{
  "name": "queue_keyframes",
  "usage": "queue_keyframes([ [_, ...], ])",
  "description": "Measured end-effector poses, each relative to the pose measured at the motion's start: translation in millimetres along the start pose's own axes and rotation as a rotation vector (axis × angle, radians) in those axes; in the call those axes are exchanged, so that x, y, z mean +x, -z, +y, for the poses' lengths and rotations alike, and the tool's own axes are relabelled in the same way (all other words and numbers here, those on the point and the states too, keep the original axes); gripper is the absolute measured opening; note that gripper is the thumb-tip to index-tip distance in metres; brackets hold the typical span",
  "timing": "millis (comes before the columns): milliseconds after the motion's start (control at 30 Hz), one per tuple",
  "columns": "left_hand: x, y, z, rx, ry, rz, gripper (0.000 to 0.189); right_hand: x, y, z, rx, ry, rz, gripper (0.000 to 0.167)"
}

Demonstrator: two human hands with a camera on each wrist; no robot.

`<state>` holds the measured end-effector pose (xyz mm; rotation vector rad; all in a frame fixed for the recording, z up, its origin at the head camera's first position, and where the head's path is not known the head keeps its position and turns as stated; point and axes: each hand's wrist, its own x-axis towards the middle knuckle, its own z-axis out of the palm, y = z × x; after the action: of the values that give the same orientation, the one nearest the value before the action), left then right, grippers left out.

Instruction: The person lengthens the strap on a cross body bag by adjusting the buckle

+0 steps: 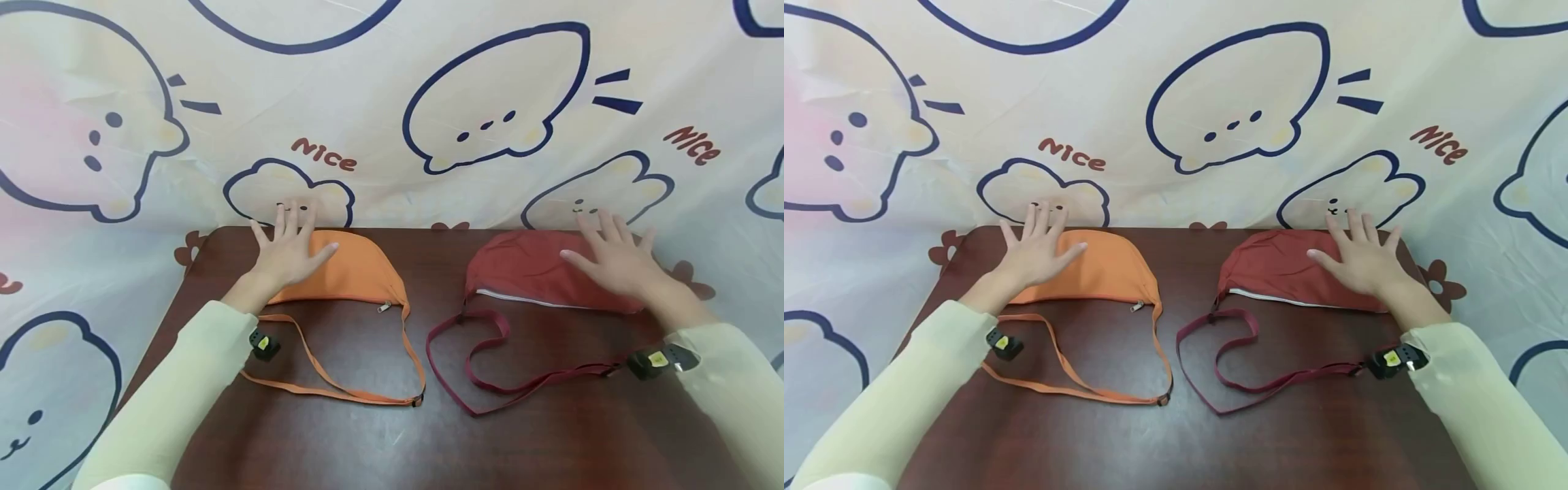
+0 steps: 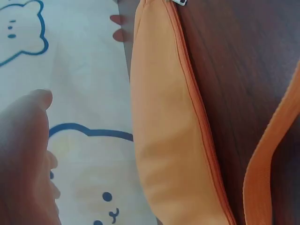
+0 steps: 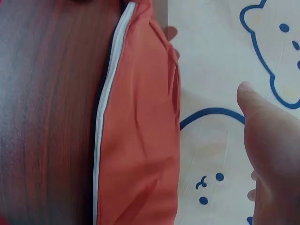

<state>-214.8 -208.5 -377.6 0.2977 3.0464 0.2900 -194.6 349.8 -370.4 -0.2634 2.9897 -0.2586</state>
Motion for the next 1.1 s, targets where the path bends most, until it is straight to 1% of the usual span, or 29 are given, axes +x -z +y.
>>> queue_keyframes([
  [167, -14.6, 1.9, 6.6, 0.015, -0.044, -0.018, 0.094, -8.0, 1, -14, -0.009, 0.059, 0.027, 0.09],
  [333, -33.7, -1.3, 17.3, 0.016, -0.11, -0.004, 0.09, -16.6, -1, -32, -0.04, 0.135, 0.072, 0.088],
  [433, -47.0, -5.8, 24.0, 0.018, -0.157, 0.007, 0.088, -21.3, -2, -44, -0.053, 0.172, 0.079, 0.086],
  [533, -60.8, -9.8, 30.5, -0.012, -0.22, 0.006, 0.087, -25.7, -3, -57, -0.048, 0.192, 0.06, 0.087],
  [667, -76.1, -14.7, 39.3, -0.052, -0.305, -0.024, 0.087, -31.2, -7, -72, -0.048, 0.233, 0.042, 0.089],
  [733, -83.2, -17.5, 43.0, -0.052, -0.334, -0.046, 0.087, -34.4, -11, -80, -0.041, 0.271, 0.043, 0.09],
  [833, -94.8, -22.8, 47.4, -0.053, -0.36, -0.082, 0.087, -39.9, -19, -94, -0.035, 0.351, 0.061, 0.09],
  [933, -106.8, -30.5, 50.8, -0.05, -0.39, -0.106, 0.087, -46.8, -27, -109, -0.028, 0.43, 0.07, 0.088],
  [1000, -113.6, -36.2, 53.2, -0.068, -0.411, -0.124, 0.086, -50.9, -33, -118, -0.034, 0.472, 0.066, 0.086],
  [1100, -121.1, -43.6, 56.6, -0.103, -0.436, -0.12, 0.084, -56.3, -41, -130, -0.049, 0.528, 0.071, 0.086],
])
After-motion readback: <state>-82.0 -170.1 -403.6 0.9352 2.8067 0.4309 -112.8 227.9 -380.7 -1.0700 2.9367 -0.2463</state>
